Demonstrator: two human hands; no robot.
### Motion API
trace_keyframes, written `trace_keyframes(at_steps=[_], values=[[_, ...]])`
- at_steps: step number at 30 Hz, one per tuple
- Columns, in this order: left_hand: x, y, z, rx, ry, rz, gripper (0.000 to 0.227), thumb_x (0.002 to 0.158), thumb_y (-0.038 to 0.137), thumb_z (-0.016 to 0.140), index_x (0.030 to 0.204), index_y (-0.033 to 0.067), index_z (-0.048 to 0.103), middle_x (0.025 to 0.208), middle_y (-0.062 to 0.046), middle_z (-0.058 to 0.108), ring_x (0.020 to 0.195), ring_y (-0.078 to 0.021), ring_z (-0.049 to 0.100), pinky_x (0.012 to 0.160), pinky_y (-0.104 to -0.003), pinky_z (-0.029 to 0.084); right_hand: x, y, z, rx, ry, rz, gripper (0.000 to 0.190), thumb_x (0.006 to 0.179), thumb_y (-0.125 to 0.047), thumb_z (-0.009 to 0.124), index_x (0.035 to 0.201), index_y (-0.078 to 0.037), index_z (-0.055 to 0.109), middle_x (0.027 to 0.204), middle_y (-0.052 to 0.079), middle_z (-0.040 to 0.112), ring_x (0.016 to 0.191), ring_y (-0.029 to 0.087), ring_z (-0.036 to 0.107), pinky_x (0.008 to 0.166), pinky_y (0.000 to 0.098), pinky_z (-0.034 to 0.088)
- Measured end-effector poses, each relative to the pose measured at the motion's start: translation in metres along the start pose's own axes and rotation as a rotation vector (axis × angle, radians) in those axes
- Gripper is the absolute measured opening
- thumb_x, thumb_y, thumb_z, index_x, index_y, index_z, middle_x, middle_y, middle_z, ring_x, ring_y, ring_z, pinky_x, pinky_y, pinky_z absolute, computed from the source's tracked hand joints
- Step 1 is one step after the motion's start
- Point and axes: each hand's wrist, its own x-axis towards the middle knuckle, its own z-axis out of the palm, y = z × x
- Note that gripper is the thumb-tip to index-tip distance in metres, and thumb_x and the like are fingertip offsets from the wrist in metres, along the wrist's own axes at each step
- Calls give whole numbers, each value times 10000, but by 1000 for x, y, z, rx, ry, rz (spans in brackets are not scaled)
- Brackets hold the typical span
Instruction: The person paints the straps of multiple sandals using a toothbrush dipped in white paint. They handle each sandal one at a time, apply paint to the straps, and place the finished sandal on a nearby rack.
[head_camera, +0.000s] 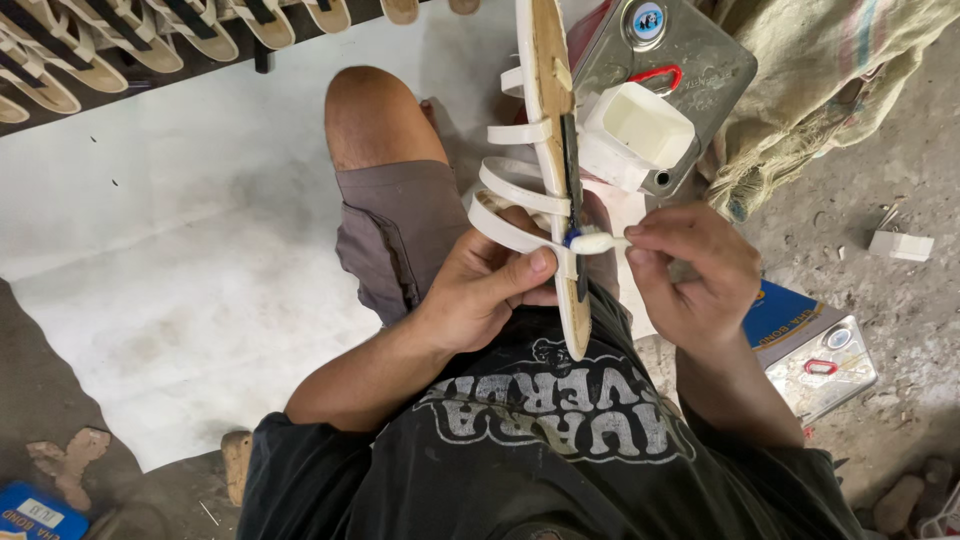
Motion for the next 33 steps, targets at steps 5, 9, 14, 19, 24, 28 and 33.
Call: trace_keyframes(at_steps=[5, 9, 14, 19, 24, 28, 33], values=[[1, 11, 13, 105, -19, -7, 367, 1068, 200, 657, 1370, 21, 551, 1218, -120, 669, 1101, -197, 711, 926, -393, 656, 9, -11, -6, -112, -15, 14, 128, 1010, 56, 733, 1118, -6, 703, 947, 132, 725, 772, 152, 684, 631, 239, 498], [2, 15, 16, 119, -12, -16, 352, 1076, 181, 651, 1362, 2, 553, 1212, -129, 665, 1107, -209, 710, 930, -398, 656, 14, -13, -5, -84, 5, 13, 108, 1035, 40, 729, 1130, -3, 699, 957, 144, 729, 773, 146, 696, 626, 235, 509], [-1, 13, 12, 128, -23, -58, 378, 1059, 187, 661, 1371, 5, 548, 1214, -124, 672, 1112, -209, 707, 919, -390, 653, 16, -11, -8, -132, -1, 16, 102, 972, 35, 743, 1065, 8, 710, 904, 136, 724, 715, 143, 654, 561, 226, 458], [-3, 11, 11, 114, -38, -64, 372, 1055, 180, 680, 1365, 9, 566, 1214, -114, 685, 1115, -209, 706, 956, -412, 651, 13, -9, -8, -94, 18, -4, 104, 1040, 19, 739, 1132, -11, 699, 1002, 141, 721, 826, 176, 704, 683, 254, 524], [-5, 12, 12, 118, 15, -8, 347, 1042, 176, 687, 1335, 14, 595, 1194, -105, 698, 1092, -200, 711, 946, -403, 647, 8, -9, -4, -13, -23, -38, 100, 1026, 17, 734, 1102, -22, 682, 1028, 138, 714, 876, 193, 711, 709, 260, 541], [-7, 13, 13, 168, 4, 43, 301, 1060, 164, 700, 1307, 18, 611, 1133, -68, 693, 1040, -133, 683, 920, -316, 610, 4, -8, -5, 33, 0, -8, 107, 992, 29, 730, 1078, -17, 686, 995, 129, 713, 823, 184, 701, 660, 243, 524], [-7, 17, 16, 298, -47, 121, 257, 1084, 165, 704, 1281, 17, 631, 1057, -39, 694, 954, -76, 650, 887, -262, 573, 5, -4, -3, 26, 8, 28, 105, 958, 40, 731, 1048, 4, 691, 968, 147, 722, 773, 146, 666, 590, 225, 479]])
